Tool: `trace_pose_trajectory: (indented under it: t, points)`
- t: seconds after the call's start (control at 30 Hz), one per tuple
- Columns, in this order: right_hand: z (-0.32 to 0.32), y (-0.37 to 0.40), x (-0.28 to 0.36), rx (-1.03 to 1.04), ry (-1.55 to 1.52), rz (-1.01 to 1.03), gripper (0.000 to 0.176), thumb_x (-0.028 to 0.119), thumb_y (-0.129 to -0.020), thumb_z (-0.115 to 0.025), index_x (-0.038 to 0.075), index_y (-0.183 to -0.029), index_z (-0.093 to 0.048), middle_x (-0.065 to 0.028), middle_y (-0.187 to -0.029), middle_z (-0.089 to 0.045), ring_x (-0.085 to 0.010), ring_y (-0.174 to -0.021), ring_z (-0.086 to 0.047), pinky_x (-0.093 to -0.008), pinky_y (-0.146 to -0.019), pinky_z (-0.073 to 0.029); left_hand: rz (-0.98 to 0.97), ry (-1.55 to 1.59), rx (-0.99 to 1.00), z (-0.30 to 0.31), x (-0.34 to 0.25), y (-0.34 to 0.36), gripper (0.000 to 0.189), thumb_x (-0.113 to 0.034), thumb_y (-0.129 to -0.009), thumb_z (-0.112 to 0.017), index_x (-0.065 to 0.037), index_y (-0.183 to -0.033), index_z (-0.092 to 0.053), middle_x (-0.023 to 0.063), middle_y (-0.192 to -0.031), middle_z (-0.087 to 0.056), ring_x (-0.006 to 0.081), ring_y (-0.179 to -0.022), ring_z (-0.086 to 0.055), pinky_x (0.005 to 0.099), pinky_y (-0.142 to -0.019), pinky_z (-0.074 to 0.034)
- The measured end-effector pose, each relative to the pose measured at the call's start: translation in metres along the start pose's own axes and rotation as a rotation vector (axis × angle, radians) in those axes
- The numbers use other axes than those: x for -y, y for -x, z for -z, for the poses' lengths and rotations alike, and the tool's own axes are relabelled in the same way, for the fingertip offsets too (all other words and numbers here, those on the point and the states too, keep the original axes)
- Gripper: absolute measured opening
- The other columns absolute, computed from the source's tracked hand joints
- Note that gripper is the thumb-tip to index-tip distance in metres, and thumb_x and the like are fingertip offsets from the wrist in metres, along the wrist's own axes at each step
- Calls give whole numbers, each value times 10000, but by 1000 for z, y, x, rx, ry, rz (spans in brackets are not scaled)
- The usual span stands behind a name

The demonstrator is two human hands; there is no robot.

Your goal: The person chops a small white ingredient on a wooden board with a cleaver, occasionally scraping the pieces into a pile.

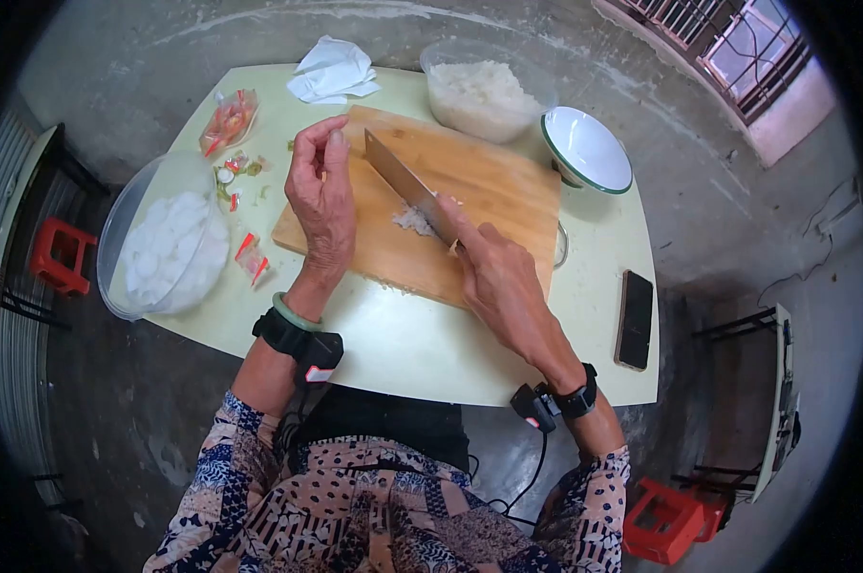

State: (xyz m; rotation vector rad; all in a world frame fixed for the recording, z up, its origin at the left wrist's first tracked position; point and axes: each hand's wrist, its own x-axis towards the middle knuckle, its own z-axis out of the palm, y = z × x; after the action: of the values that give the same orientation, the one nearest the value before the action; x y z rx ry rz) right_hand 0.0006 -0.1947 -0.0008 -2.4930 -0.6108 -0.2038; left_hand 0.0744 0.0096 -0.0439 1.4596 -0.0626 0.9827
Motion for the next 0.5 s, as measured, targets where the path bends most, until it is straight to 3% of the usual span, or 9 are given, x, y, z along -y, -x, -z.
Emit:
trace_pose_trajectory:
  t: [0.5]
  points:
    - [-5,-2,5,32,33,51,694,-40,-916,-593,167,-1561,-442,-218,-889,-624,-409,-777,-621,-498,-741,-492,6,-7,-50,1,0,-7,167,-112,-1054,-578,-22,-1168,-661,48,-1013,-683,136,-809,-573,304,-729,-492]
